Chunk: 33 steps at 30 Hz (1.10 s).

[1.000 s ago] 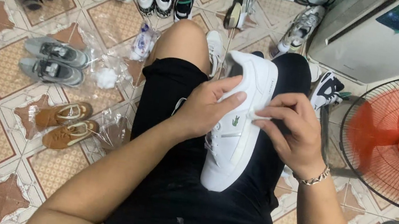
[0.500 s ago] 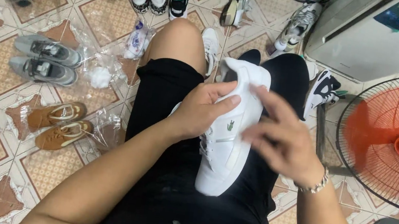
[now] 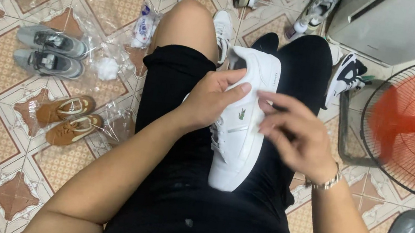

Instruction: The person cleans shoes by applying liquid cleaner to a cotton pad, then wiping the shoes with the damp cotton and spraying them with a spray bottle. The person then places the cleaned shoes into a plastic bag.

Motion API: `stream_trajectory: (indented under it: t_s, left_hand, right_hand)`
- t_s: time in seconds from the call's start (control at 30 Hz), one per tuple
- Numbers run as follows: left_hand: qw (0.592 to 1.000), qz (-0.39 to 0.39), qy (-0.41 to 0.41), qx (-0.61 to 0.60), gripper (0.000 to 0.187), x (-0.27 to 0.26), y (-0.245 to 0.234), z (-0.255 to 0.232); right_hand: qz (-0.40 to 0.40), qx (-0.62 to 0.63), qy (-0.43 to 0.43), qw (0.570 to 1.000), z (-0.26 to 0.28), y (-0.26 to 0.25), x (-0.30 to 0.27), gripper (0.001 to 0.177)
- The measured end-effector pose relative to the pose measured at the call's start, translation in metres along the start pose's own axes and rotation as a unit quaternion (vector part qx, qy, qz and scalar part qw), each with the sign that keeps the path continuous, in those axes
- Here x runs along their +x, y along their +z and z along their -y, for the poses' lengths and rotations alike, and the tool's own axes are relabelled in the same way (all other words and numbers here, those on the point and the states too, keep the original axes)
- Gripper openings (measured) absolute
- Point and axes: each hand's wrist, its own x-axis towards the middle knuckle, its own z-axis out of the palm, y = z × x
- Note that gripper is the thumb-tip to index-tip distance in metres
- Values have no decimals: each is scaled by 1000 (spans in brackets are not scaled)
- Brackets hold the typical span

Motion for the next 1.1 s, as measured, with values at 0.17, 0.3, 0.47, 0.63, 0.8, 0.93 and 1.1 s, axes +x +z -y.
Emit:
stream_trajectory:
  t_s: [0.17,0.3,0.47,0.63,0.8,0.93,1.1]
  left_hand:
    - [1000,-8,4,-6,38,2,-9,9]
    - [1000,-3,-16,-19,38,0,-5,10]
    - [999,-7,-26,-28,39,6,-12,20]
    - [997,0,-67,-41,35,11,-10,24]
    - [997,-30,-63,-21,36,13,-18,35]
    - [997,-33,-68,-1,33,14,-18,41]
    - [992,-77,-102,17,33,9,-22,44]
  right_hand:
    - [28,-12,-63,998,-1,0,-4,4]
    - [-5,1,-13,1000,-13,5,-8,3]
    - [15,-18,-67,997,-4,8,-10,4]
    - [-28,5,3,1000,-15,12,-13,3]
    - [23,17,-90,996,-4,12,-13,4]
    - [-9,0,-22,1000,-14,14,-15,3]
    - [35,-18,-96,995,1,21,-12,5]
